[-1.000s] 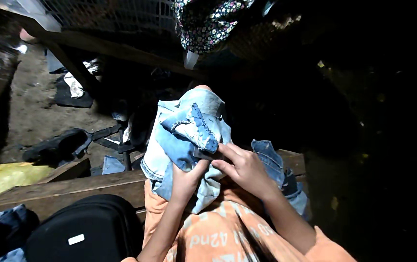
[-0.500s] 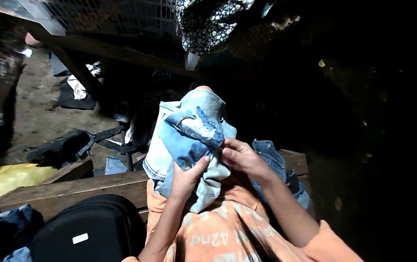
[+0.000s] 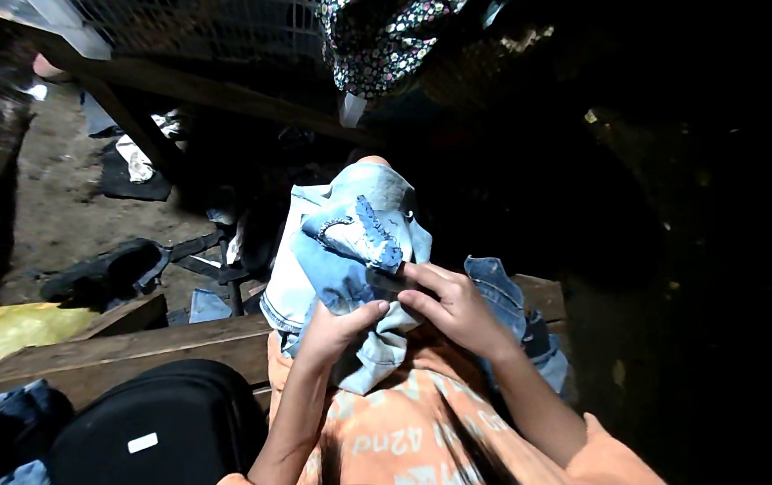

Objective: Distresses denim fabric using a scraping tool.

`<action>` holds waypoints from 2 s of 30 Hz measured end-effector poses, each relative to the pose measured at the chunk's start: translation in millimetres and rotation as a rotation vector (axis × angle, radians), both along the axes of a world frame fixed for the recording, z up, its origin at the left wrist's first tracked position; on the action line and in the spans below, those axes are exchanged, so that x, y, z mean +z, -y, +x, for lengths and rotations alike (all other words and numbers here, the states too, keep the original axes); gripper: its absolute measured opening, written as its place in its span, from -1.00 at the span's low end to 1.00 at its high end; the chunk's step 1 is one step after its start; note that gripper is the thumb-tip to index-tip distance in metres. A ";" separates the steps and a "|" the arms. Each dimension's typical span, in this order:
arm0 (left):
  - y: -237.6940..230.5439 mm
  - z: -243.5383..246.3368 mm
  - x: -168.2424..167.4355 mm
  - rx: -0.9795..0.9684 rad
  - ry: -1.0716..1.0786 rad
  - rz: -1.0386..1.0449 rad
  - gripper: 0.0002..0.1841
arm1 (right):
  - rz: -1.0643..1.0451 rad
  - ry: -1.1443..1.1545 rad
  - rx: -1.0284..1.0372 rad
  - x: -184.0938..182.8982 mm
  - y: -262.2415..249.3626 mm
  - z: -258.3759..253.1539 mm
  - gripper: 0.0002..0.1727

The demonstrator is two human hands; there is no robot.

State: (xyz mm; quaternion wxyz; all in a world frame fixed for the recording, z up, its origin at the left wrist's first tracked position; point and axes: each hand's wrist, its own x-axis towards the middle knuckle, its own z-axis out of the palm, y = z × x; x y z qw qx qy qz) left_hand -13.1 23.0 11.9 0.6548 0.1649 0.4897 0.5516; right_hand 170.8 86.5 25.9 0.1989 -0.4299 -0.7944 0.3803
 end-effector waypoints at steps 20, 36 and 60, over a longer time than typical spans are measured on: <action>11.6 -3.6 0.9 -0.027 -0.003 0.099 -0.64 | 0.077 -0.074 -0.016 0.5 20.1 7.9 -0.48; 1.9 9.1 13.6 0.037 -0.137 -0.096 -0.69 | -0.106 -0.211 -0.079 2.9 0.6 -2.5 -0.20; -0.9 14.1 22.1 0.252 -0.044 -0.173 -0.52 | 0.171 0.002 0.109 -1.9 8.6 10.6 -0.30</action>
